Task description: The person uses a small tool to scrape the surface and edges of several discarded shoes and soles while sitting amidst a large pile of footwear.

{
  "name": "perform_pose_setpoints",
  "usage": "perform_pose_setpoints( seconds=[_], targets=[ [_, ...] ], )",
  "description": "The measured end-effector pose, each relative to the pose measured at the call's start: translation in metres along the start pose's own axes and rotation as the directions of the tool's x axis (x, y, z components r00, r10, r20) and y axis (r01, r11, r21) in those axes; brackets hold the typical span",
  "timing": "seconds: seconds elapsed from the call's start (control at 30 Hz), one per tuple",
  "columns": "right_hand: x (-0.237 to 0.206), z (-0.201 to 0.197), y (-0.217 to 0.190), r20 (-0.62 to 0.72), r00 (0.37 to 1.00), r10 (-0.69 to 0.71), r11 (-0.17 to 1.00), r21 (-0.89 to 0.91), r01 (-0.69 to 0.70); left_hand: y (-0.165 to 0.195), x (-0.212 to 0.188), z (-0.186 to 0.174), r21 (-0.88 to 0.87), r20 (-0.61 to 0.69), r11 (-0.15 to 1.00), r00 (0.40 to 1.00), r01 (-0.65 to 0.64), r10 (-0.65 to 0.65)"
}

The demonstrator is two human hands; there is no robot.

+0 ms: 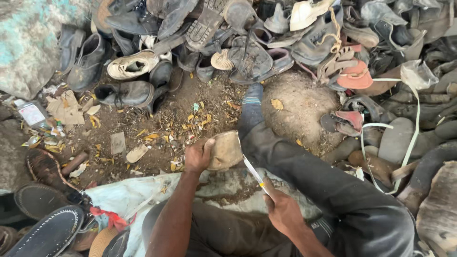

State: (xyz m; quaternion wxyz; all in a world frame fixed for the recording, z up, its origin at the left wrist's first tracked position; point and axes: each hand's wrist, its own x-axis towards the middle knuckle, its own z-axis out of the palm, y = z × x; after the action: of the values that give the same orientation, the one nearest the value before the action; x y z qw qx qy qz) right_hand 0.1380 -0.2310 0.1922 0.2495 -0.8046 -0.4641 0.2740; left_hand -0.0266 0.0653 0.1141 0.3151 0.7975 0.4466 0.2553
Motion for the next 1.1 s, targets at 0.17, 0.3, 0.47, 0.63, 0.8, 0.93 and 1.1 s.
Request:
perform_pose_setpoints(
  seconds=[0.17, 0.3, 0.47, 0.63, 0.8, 0.93, 1.1],
  targets=[
    [0.017, -0.008, -0.009, -0.219, 0.976, -0.007, 0.995, 0.095, 0.028, -0.001, 0.0, -0.001, 0.046, 0.03, 0.999, 0.999, 0.014, -0.015],
    [0.062, 0.007, -0.023, -0.447, 0.851, -0.276, 0.947, 0.027, 0.321, 0.007, -0.003, -0.006, 0.009, -0.175, 0.964, 0.949, -0.266, 0.264],
    [0.08, 0.015, -0.031, -0.372, 0.893, -0.253, 0.955, 0.054, 0.293, 0.008, -0.003, -0.007, -0.008, -0.118, 0.986, 0.979, -0.168, 0.166],
    [0.081, 0.016, -0.04, -0.323, 0.918, -0.231, 0.97, -0.005, 0.243, -0.004, -0.002, 0.001, 0.02, -0.083, 0.983, 0.98, -0.18, 0.181],
    [0.063, 0.014, -0.033, -0.323, 0.893, -0.314, 0.949, -0.098, 0.299, -0.014, 0.001, 0.013, 0.085, -0.048, 0.983, 0.984, -0.165, 0.169],
    [0.064, 0.013, -0.025, -0.258, 0.937, -0.235, 0.971, -0.107, 0.214, -0.019, 0.0, 0.017, 0.095, 0.017, 0.989, 0.993, -0.114, 0.113],
    [0.053, 0.014, -0.024, -0.231, 0.932, -0.28, 0.959, -0.106, 0.262, -0.019, -0.001, 0.011, 0.004, -0.044, 0.99, 0.989, -0.139, 0.139]
  ],
)
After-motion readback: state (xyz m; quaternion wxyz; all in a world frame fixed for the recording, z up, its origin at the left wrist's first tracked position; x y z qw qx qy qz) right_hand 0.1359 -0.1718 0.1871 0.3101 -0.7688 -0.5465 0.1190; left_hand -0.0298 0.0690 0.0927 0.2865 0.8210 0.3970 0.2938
